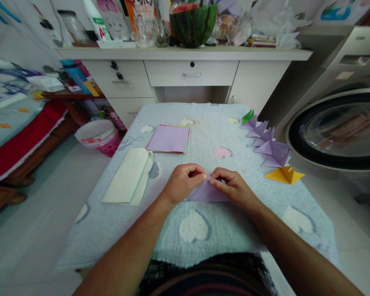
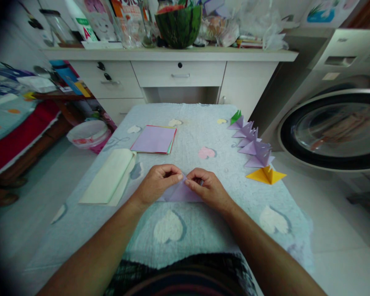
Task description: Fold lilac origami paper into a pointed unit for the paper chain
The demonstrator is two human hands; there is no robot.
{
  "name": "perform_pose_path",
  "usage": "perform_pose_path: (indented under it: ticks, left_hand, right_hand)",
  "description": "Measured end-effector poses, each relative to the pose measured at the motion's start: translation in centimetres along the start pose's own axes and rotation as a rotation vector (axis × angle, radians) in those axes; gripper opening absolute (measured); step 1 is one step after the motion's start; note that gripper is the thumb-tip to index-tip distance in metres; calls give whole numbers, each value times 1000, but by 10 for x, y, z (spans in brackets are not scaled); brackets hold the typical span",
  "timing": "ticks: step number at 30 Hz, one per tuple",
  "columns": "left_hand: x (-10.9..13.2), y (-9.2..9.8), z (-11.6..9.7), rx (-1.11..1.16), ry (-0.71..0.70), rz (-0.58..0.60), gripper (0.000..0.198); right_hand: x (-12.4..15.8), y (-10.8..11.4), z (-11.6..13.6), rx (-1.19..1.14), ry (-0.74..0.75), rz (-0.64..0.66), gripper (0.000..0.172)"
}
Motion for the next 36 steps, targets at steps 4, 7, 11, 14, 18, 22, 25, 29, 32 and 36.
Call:
perform_pose_path:
  ticks: [4, 7, 11, 14, 18, 22, 25, 29, 32, 36]
  left_hand:
    - [0, 0, 1, 3, -5, -6, 16]
    - [0, 0, 0, -7, -10, -1, 17]
    - [1, -1, 1, -25, 3, 10, 20]
    - [1, 0, 3, -40, 10, 16, 22]
    - [1, 1, 4, -54, 16, 1, 22]
    - [1, 1, 4, -55, 14, -8, 21]
    - [1, 0, 4, -56, 7, -5, 19]
    - [2, 0, 5, -54, -2, 2, 19]
    - [2, 0, 4, -71, -14, -2, 19]
    - [2, 2, 0, -99, -38, -18, 16]
  right_hand:
    - [0, 0, 0, -5, -6, 1, 28]
    - [0, 0, -1, -26, -14, -5, 28]
    - [0, 1, -4, -47, -26, -28, 29]
    - [-1, 2, -6, -53, -40, -50, 31]
    - [-1, 2, -6, -60, -43, -56, 32]
    - [-1, 2, -5, -45, -38, -54, 32]
    - [0, 2, -5, -32, -32, -55, 32]
    - [0, 2, -4, -8, -20, -55, 31]
    - [0, 2, -5, 5, -7, -64, 29]
    - [0, 2, -6, 32, -4, -60, 26]
Point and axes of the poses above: each hand's wrist, its own x-axis away from the middle knuckle, its own y-axis out of the back of the hand, z = x × y, the point moved 3 cm from there along -x, towards the middle knuckle, and after that the axes turned 3 degrees about y, right-handed, at the moved point
